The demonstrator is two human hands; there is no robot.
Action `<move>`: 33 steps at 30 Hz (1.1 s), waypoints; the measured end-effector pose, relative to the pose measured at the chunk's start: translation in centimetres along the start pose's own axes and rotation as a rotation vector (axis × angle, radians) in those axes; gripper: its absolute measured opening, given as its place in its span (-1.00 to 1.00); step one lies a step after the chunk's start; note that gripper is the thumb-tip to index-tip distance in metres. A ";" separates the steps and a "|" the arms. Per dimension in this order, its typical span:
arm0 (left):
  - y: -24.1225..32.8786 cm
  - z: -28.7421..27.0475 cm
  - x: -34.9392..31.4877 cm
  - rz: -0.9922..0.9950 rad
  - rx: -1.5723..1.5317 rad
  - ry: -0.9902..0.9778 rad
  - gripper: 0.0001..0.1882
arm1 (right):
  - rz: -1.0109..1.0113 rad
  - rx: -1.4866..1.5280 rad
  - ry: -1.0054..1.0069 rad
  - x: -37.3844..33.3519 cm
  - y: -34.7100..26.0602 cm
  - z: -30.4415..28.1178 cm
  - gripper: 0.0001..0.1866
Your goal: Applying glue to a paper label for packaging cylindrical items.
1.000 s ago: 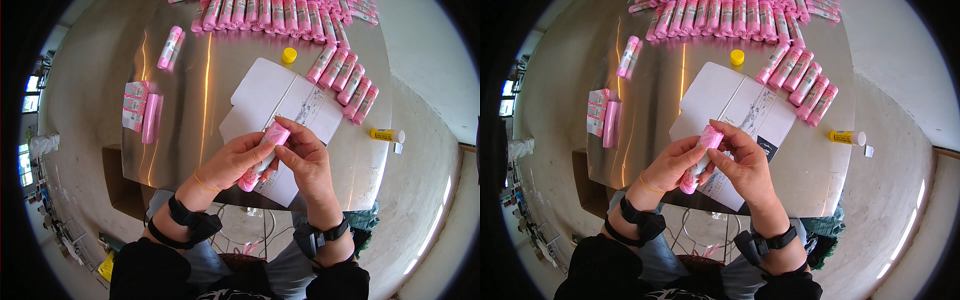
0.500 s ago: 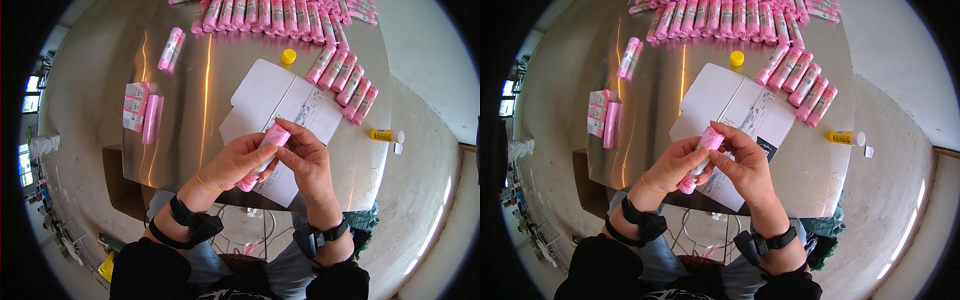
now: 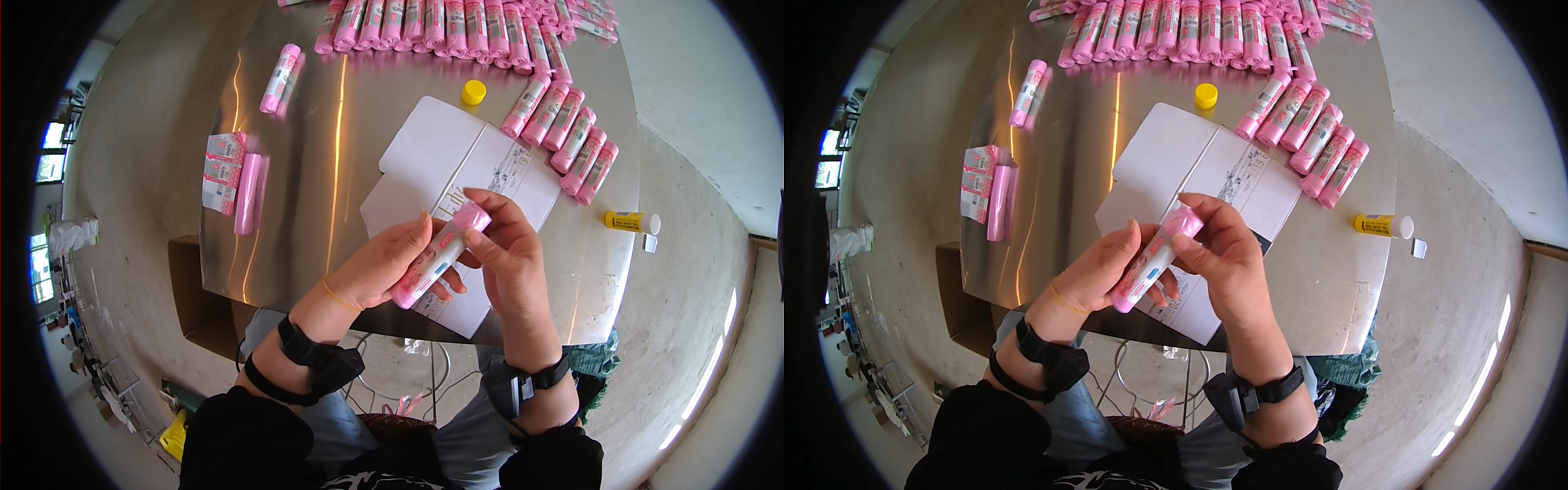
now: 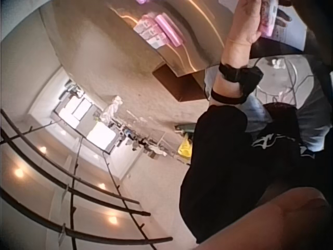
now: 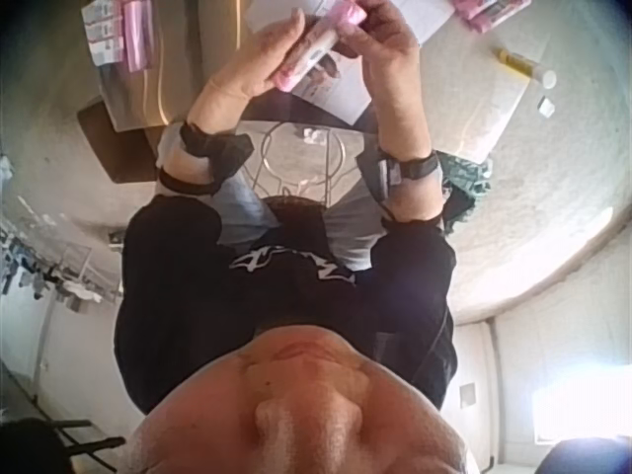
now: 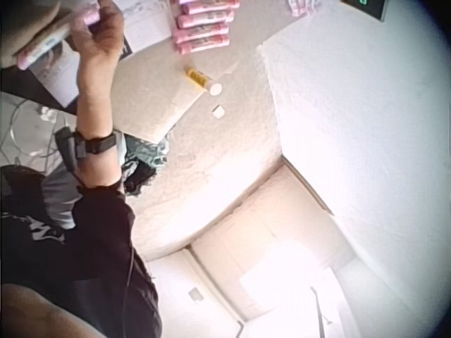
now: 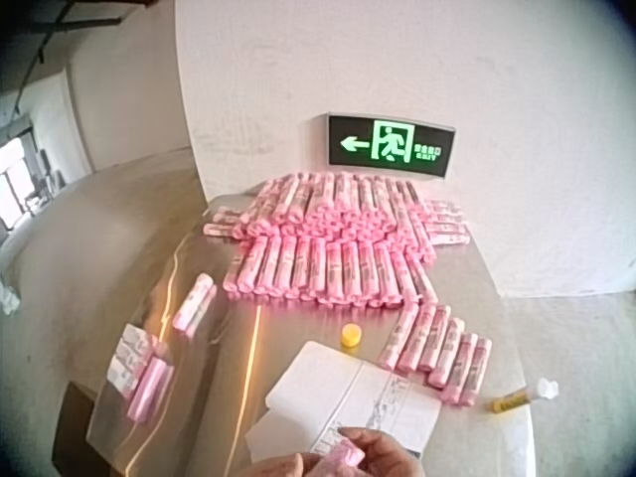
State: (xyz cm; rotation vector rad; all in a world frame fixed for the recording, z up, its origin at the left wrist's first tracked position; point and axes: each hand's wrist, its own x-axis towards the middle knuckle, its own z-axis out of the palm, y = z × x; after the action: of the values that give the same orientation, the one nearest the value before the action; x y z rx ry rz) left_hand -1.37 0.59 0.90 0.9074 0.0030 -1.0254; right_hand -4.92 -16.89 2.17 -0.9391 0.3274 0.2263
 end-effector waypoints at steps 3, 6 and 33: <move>0.3 -0.7 0.1 -0.044 0.042 0.002 -0.51 | -0.139 -0.017 0.004 0.8 0.0 -0.9 -0.61; 0.2 -1.6 0.0 -0.094 0.124 -0.004 -0.63 | -0.089 -0.037 -0.003 0.8 -0.2 -0.6 -0.61; 7.2 4.2 -4.1 0.856 0.219 0.317 -0.69 | -0.157 0.049 0.036 -0.4 -0.4 -2.6 -0.77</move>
State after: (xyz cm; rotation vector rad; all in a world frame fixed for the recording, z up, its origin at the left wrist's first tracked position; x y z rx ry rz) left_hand 0.03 2.27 9.93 1.1163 -0.2180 -0.0819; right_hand -5.63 -19.29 1.23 -0.9168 0.2897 0.0569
